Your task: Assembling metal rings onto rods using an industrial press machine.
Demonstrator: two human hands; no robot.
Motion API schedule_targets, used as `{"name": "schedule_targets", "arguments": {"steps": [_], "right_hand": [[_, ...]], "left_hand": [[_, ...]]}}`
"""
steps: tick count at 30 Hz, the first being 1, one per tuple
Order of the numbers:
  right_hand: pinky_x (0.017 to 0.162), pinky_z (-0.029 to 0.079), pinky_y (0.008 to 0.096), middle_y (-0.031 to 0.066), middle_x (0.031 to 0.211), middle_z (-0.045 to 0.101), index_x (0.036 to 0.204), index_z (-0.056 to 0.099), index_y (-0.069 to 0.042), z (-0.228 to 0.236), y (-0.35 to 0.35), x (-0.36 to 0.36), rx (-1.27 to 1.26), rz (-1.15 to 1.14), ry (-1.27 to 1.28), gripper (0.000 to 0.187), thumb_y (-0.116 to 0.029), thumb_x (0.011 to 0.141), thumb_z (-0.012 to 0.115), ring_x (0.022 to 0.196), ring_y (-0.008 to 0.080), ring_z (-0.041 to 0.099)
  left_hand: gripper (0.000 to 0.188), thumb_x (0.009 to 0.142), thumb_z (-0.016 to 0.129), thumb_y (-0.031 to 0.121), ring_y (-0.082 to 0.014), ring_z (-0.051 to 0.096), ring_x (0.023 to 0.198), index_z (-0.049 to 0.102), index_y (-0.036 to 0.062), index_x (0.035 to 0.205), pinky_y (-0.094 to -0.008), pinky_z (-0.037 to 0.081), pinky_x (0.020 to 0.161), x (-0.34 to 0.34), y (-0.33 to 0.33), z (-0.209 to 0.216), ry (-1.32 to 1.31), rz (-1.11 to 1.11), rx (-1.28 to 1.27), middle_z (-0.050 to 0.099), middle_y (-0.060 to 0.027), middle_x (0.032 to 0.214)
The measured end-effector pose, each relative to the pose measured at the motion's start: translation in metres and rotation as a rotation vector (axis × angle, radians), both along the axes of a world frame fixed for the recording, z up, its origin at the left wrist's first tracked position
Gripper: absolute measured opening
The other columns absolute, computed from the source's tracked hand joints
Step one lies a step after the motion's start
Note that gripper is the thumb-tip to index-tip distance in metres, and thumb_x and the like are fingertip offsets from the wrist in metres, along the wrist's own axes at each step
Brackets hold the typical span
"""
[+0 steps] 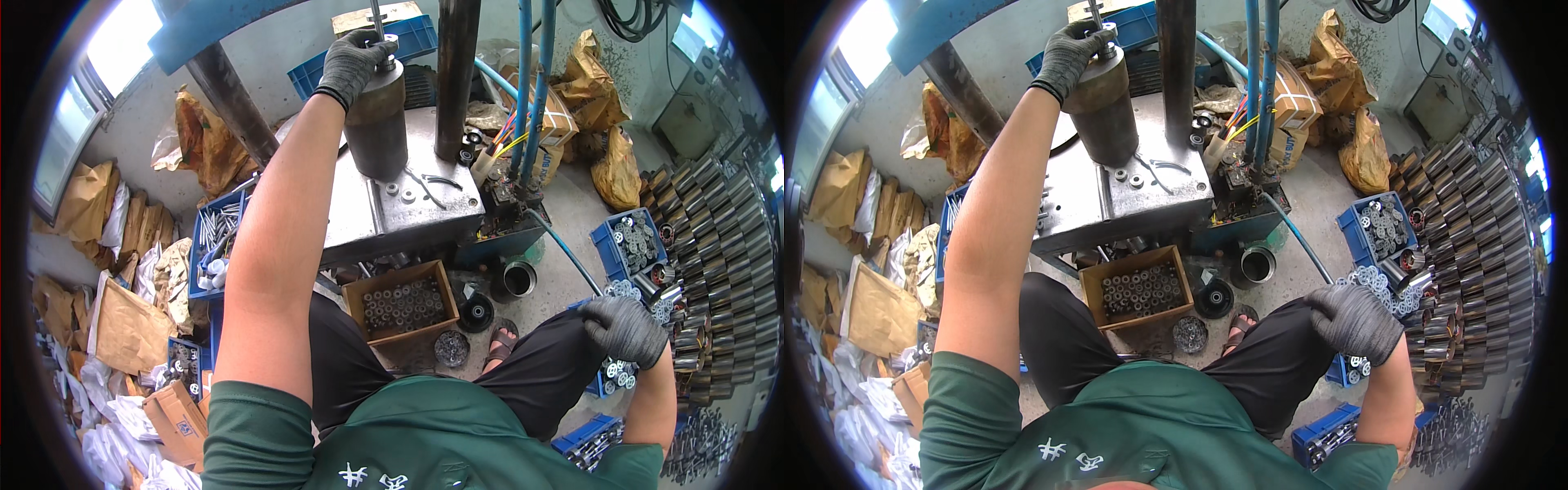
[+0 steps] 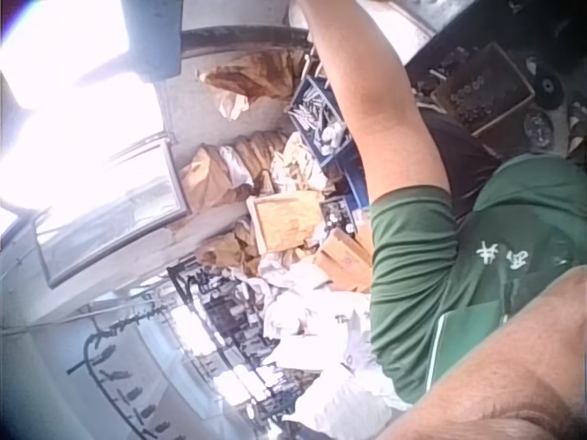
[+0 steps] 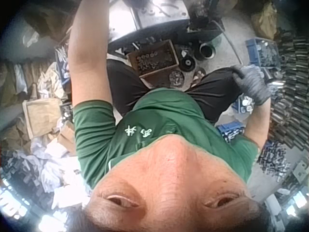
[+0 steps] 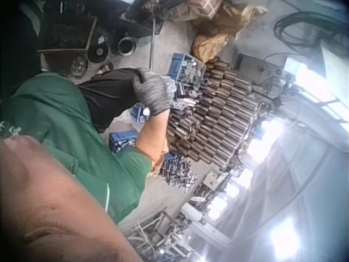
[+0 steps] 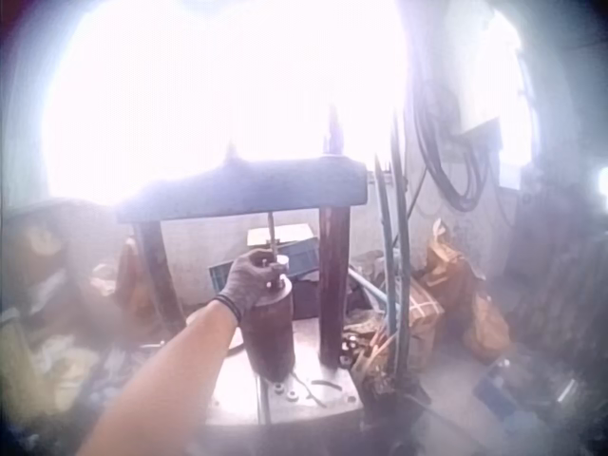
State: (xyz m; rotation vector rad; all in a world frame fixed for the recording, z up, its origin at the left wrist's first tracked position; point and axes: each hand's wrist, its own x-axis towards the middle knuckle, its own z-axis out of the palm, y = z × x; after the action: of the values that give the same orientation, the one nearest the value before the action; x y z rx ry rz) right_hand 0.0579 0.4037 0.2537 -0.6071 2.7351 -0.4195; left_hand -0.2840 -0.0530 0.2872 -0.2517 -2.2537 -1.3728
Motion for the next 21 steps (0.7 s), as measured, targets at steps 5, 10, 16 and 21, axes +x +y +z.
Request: {"name": "schedule_targets", "arguments": {"steps": [5, 10, 16, 21], "right_hand": [[0.088, 0.058, 0.046, 0.0242, 0.1, 0.074, 0.116, 0.074, -0.002, 0.003, 0.0, -0.003, -0.1, -0.131, 0.01, 0.031, -0.015, 0.088, 0.065, 0.097, 0.0407, 0.072], [0.089, 0.057, 0.0458, 0.0235, 0.104, 0.074, 0.117, 0.073, -0.003, 0.002, -0.001, -0.002, 0.037, -0.002, -0.054, 0.031, -0.014, 0.089, 0.065, 0.099, 0.0402, 0.072], [0.089, 0.057, 0.0468, 0.0229, 0.104, 0.074, 0.117, 0.073, -0.003, 0.004, 0.0, -0.003, -0.091, -0.135, -0.007, 0.033, -0.018, 0.089, 0.064, 0.098, 0.0408, 0.071], [0.087, 0.057, 0.0469, 0.0217, 0.101, 0.074, 0.116, 0.072, -0.003, 0.003, 0.001, -0.003, 0.027, -0.003, 0.0, 0.029, -0.016, 0.091, 0.065, 0.096, 0.0404, 0.072]], "left_hand": [[0.046, 0.085, 0.088, 0.035, -0.0133, 0.071, 0.091, 0.077, 0.0057, 0.118, -0.0288, 0.056, 0.089, -0.001, 0.0, 0.001, -0.027, -0.023, 0.037, 0.078, -0.0057, 0.098], [0.045, 0.081, 0.09, 0.034, -0.014, 0.073, 0.088, 0.078, 0.009, 0.116, -0.03, 0.057, 0.086, 0.001, 0.0, 0.001, -0.003, 0.027, -0.02, 0.078, -0.0065, 0.094], [0.048, 0.084, 0.088, 0.038, -0.0138, 0.072, 0.089, 0.077, 0.0054, 0.117, -0.0295, 0.056, 0.089, 0.0, 0.0, -0.001, 0.011, 0.017, -0.028, 0.079, -0.0061, 0.096], [0.045, 0.085, 0.088, 0.033, -0.0136, 0.072, 0.09, 0.077, 0.0036, 0.116, -0.0282, 0.057, 0.086, -0.008, -0.003, -0.003, -0.004, -0.01, 0.018, 0.078, -0.0073, 0.095]]}}
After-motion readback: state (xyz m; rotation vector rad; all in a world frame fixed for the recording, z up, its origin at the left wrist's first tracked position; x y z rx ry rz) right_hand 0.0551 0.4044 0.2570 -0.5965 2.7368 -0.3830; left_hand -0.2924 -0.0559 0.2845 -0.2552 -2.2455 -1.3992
